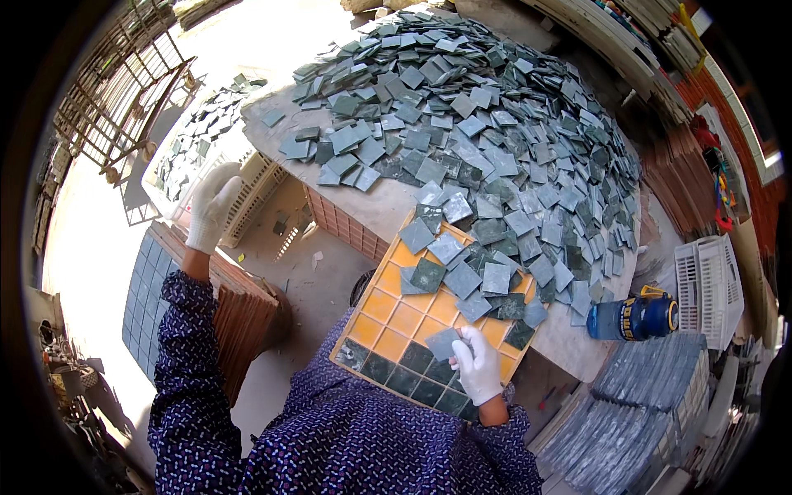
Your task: The person places small square tiles into a grid frame on a workbench, arranging them one by one. The person then flips the frame and places a backing board underneath before returning to tile placement.
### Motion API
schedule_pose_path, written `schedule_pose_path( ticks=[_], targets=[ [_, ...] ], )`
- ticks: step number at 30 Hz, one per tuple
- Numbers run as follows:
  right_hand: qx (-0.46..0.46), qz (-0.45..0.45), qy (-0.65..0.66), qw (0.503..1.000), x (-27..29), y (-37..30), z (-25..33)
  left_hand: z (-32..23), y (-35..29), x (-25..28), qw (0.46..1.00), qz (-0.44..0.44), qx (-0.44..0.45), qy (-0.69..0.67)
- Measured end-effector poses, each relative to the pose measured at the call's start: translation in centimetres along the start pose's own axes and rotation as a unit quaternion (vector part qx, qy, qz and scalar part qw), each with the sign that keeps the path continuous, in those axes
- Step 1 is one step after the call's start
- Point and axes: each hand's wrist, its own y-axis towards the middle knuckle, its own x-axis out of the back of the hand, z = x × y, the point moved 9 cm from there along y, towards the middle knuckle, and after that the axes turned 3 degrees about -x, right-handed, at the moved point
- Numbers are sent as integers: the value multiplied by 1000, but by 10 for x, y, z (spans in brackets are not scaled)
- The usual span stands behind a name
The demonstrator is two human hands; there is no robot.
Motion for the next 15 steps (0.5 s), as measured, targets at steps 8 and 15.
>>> schedule_pose_path(
  ticks=[8,15],
  targets=[
    [311,88,-322,890,-103,-31,28,-81,-152,-156,965,246,42,-86],
    [212,22,-258,942,-67,-9,12,-120,-218,-196,910,366,-187,52]
  ],
)
